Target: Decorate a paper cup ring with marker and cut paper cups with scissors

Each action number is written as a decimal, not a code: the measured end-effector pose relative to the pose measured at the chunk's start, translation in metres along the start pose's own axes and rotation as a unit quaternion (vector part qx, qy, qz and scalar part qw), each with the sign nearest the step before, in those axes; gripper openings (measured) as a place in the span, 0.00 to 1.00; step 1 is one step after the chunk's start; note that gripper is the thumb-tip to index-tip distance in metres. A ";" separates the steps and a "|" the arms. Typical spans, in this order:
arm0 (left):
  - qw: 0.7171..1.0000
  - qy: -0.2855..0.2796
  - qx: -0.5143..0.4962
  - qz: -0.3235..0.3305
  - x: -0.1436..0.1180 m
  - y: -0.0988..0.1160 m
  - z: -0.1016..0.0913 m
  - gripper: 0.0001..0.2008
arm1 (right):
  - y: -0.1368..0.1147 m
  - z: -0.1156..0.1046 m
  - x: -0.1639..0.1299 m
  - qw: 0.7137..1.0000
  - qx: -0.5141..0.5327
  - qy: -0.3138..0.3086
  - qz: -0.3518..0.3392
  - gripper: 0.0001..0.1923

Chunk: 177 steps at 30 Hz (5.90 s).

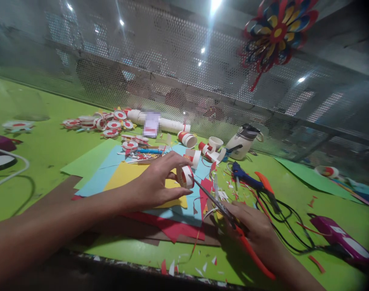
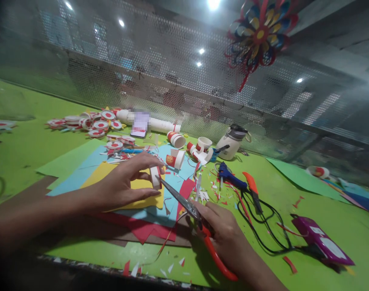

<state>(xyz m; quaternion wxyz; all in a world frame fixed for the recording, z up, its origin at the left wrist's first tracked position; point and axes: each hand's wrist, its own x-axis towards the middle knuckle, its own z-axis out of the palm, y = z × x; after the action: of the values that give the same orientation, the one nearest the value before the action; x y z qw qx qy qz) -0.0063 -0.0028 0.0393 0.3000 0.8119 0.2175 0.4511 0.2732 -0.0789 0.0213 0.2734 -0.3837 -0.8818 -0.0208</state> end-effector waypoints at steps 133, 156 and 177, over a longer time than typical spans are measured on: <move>0.923 -0.173 -0.299 -0.171 0.010 -0.003 -0.026 0.16 | -0.010 -0.040 0.009 0.872 0.366 -0.236 0.225 0.22; 0.927 -0.162 -0.295 -0.162 0.009 -0.003 -0.023 0.16 | -0.035 -0.043 0.013 0.866 0.363 -0.196 0.282 0.19; 0.918 -0.150 -0.318 -0.182 0.009 -0.003 -0.020 0.15 | -0.039 -0.041 0.010 0.895 0.324 -0.164 0.258 0.16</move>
<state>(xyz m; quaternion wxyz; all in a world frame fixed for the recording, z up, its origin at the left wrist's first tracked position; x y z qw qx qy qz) -0.0192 0.0107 0.0507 0.6486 0.6780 0.1591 0.3073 0.2603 -0.1099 0.0678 0.2296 -0.4858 -0.7419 0.4011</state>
